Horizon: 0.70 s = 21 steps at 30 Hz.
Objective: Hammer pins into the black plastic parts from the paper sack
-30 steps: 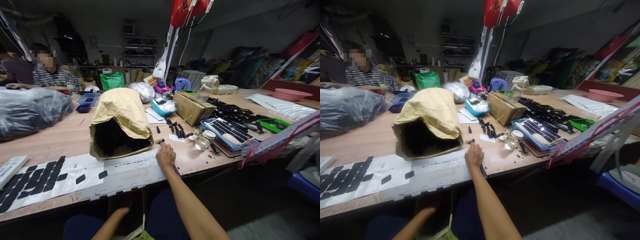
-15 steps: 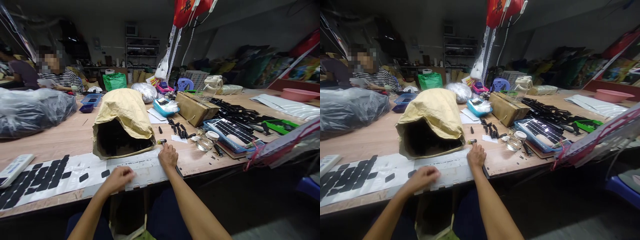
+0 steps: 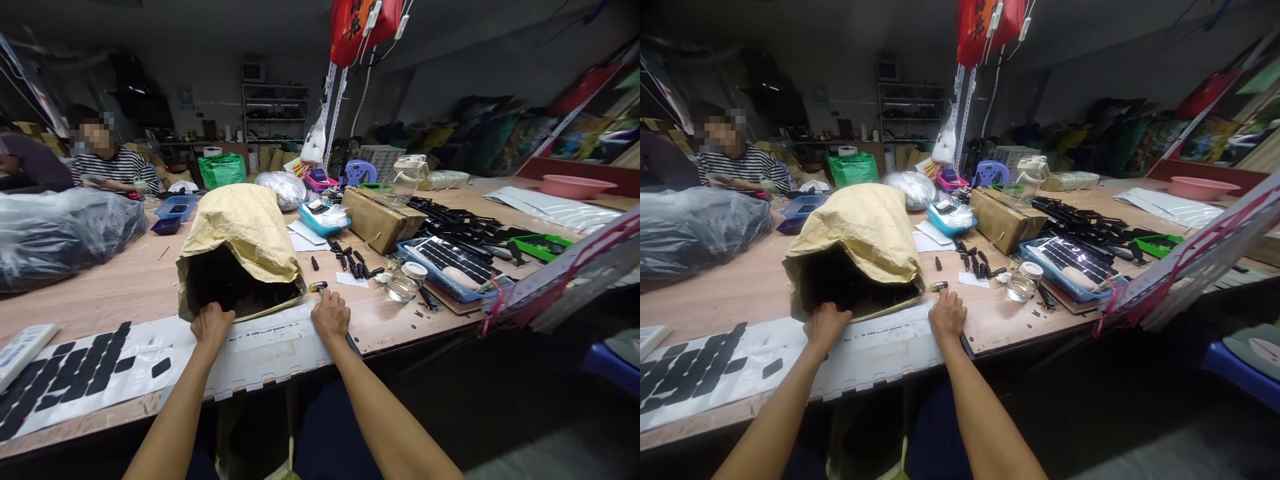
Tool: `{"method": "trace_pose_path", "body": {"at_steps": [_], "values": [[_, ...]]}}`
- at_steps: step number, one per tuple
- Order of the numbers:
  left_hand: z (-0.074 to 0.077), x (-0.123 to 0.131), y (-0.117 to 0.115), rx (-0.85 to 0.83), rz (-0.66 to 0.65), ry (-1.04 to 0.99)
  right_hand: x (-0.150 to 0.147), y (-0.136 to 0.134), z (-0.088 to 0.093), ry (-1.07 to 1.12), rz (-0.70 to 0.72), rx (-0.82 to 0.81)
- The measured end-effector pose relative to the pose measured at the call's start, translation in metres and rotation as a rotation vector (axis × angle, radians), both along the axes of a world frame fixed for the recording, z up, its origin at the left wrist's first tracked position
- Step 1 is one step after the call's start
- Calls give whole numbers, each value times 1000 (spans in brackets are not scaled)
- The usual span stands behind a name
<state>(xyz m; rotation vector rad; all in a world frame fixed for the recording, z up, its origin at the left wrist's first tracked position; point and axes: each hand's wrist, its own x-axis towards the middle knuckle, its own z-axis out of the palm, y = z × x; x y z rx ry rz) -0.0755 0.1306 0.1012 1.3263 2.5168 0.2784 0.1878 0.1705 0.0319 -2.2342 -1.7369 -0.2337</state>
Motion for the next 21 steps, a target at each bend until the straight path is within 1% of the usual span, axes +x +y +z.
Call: {"method": "trace_pose_path", "body": {"at_steps": [2,3,5,7,9,12,16,18,21], "values": [[5,0,-8,24,-28,-38,0,0,0,1,3,0],[7,2,-13,56,-75,-55,0,0,0,1,4,-1],[6,9,-22,126,-225,-84,0,1,-1,3,5,-1],[0,18,-28,168,-383,-97,1,1,-1,5,4,0],[-10,24,-29,182,-464,-99,1,1,-1,7,6,-1],[-28,26,-26,217,-505,-155,1,0,-1,12,7,-3],[-47,22,-22,324,-507,-217,0,-1,0,38,11,-3],[-52,21,-22,361,-508,-215,1,0,4,110,4,-27],[-53,20,-23,374,-517,-237,7,2,13,251,-11,-89]]}}
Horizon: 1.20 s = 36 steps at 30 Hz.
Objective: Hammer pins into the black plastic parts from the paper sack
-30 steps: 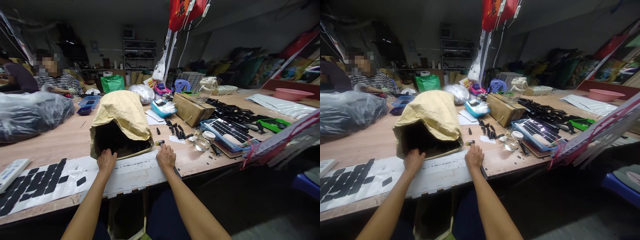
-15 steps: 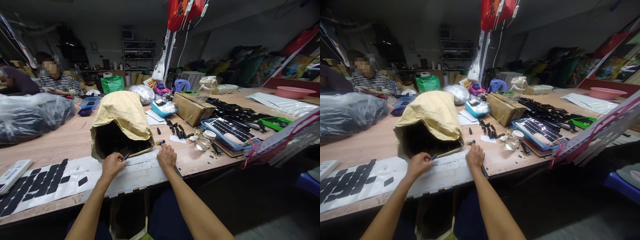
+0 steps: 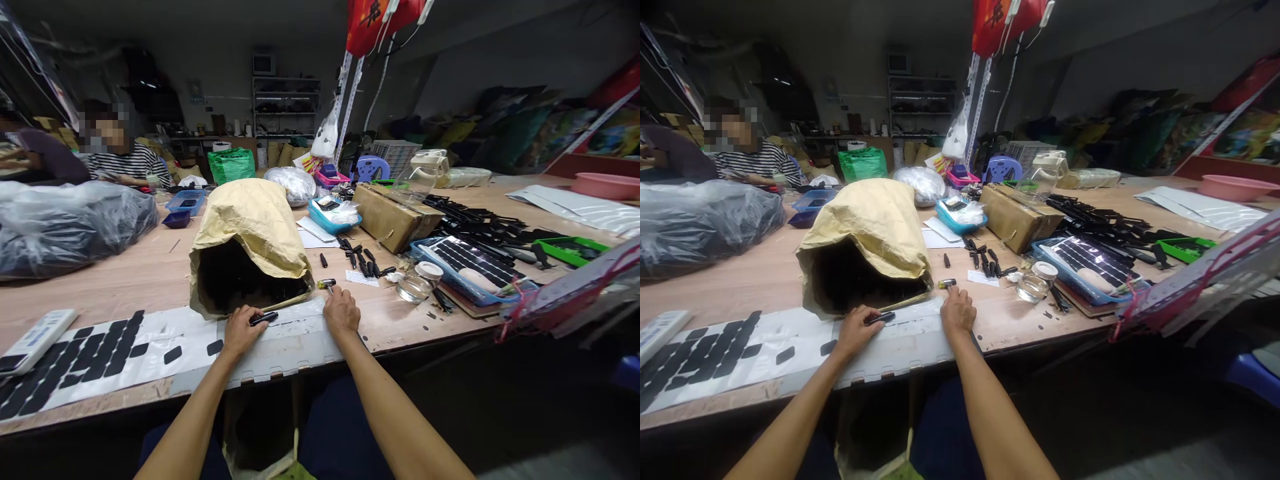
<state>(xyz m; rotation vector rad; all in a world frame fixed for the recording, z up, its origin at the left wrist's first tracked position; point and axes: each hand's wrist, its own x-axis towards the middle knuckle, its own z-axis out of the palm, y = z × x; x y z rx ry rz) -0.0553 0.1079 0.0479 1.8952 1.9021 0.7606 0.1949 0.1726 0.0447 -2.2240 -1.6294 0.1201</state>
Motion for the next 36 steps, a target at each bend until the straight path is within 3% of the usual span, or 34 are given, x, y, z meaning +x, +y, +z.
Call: {"method": "trace_pose_path", "body": {"at_steps": [3,6,11,17,23,36], "values": [[1,0,0,-10,-1,-25,6,-5,10,83,-23,-18],[2,1,0,-15,-2,-25,1,-24,13,293,-14,119],[2,2,-1,-8,-7,-1,-32,-68,7,595,353,261],[-1,2,-1,11,-24,19,-62,-86,0,545,531,314],[1,3,-2,-5,-15,26,-69,-86,-1,408,526,216],[1,3,-3,-16,-14,19,-82,-95,4,429,573,164]]}}
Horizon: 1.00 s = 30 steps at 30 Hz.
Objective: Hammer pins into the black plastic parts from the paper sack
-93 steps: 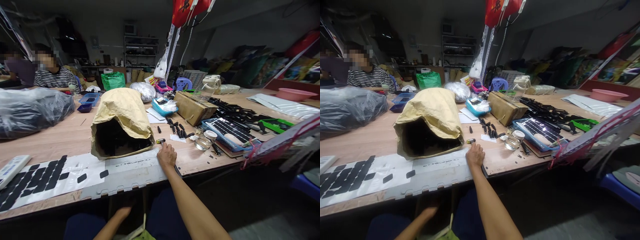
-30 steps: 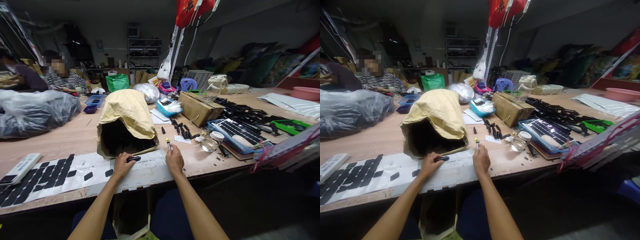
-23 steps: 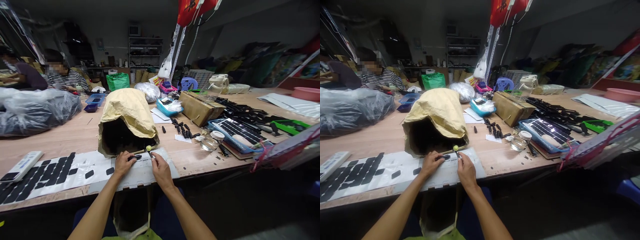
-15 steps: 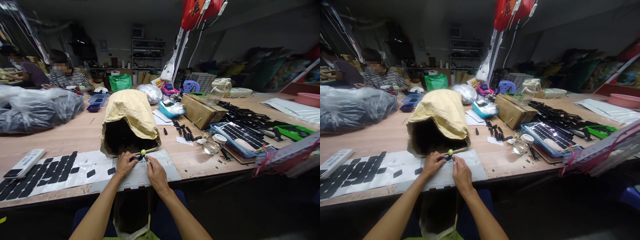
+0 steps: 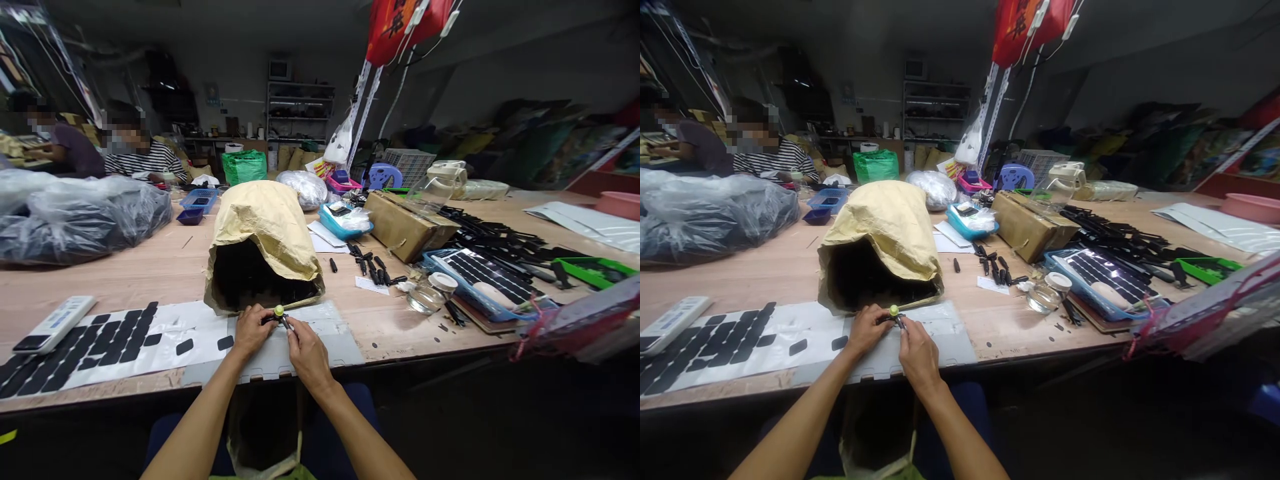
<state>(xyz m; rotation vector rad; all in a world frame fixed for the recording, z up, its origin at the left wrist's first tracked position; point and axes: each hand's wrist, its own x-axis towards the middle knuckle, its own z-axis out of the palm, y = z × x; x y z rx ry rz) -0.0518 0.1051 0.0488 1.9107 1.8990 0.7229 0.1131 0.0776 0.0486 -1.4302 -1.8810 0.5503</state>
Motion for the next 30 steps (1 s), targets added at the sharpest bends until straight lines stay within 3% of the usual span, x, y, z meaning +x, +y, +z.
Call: {"method": "trace_pose_path", "body": {"at_steps": [3,6,11,15,23,26,30], "values": [[0,0,0,3,-1,2,13,5,5,49,-81,20],[1,0,0,1,1,11,35,17,12,34,-264,37],[1,1,0,-3,2,34,70,50,14,-218,-556,-120],[0,2,0,2,0,50,78,73,7,-413,-568,-243],[3,1,3,19,-4,59,63,82,-12,-635,-517,-29],[11,9,-18,28,-71,-110,64,83,-14,-649,-519,-17],[11,30,-87,-154,-304,-369,66,83,-15,-669,-519,5]]}}
